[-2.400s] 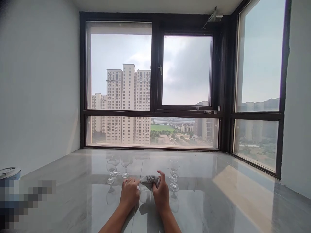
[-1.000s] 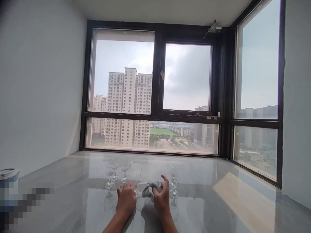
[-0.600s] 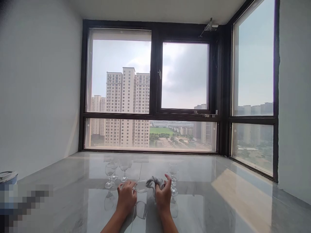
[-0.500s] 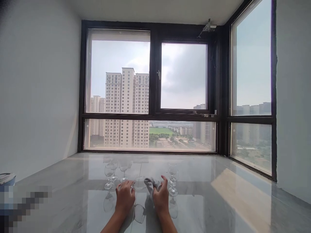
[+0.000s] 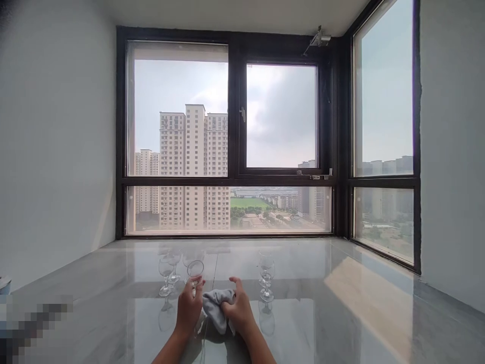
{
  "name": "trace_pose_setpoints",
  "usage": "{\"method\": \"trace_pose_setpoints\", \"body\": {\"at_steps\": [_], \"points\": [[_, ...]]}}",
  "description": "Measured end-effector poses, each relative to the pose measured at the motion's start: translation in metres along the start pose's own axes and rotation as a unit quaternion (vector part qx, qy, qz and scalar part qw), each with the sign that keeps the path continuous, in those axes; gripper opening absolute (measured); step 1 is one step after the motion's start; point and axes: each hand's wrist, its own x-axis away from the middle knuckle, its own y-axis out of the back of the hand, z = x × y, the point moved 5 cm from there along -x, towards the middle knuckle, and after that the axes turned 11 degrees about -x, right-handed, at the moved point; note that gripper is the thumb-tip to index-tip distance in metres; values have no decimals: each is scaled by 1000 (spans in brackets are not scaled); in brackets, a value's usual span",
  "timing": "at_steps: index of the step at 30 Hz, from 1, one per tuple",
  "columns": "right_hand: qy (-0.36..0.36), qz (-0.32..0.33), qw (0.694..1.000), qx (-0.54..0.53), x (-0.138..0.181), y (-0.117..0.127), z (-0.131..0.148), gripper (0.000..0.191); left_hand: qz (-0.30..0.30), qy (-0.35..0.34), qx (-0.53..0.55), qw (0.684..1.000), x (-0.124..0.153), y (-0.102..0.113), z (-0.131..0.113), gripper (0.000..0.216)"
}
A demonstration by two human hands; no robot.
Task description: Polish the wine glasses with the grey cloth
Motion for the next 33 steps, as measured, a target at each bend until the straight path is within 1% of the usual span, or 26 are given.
{"method": "trace_pose_setpoints", "body": {"at_steps": [2,4,6,8,11,14,17,22,27,29,31,33], "points": [[12,-16,1000,-8,0,3,3,65,-15,2,16,1000,0,2,-1,40],[41,-45,998,-22,-1,7,8,67,-22,-27,-2,999,1,2,-5,40],[71,-64,995,-41,-2,11,13,71,-4,-68,-30,997,3,-2,-12,39],[91,-69,991,-64,-1,12,18,76,43,-103,-53,992,7,-8,-18,39],[99,-63,988,-98,0,10,24,79,127,-141,-86,978,12,-20,-25,35],[100,-50,986,-126,2,6,25,78,202,-153,-122,960,16,-27,-31,34],[103,-30,987,-121,3,1,23,77,254,-152,-152,943,19,-29,-36,38],[124,-38,985,-115,2,-2,17,78,283,-178,-145,931,22,-33,-38,47],[134,-38,981,-132,0,-3,20,73,290,-167,-148,930,23,-43,-25,64],[143,-74,981,-112,1,3,24,70,282,-160,-142,935,23,-43,-22,69],[151,-139,976,-73,3,13,28,67,272,-155,-137,940,22,-42,-21,68],[152,-210,965,-29,7,24,31,64,267,-152,-140,941,21,-40,-21,62]]}}
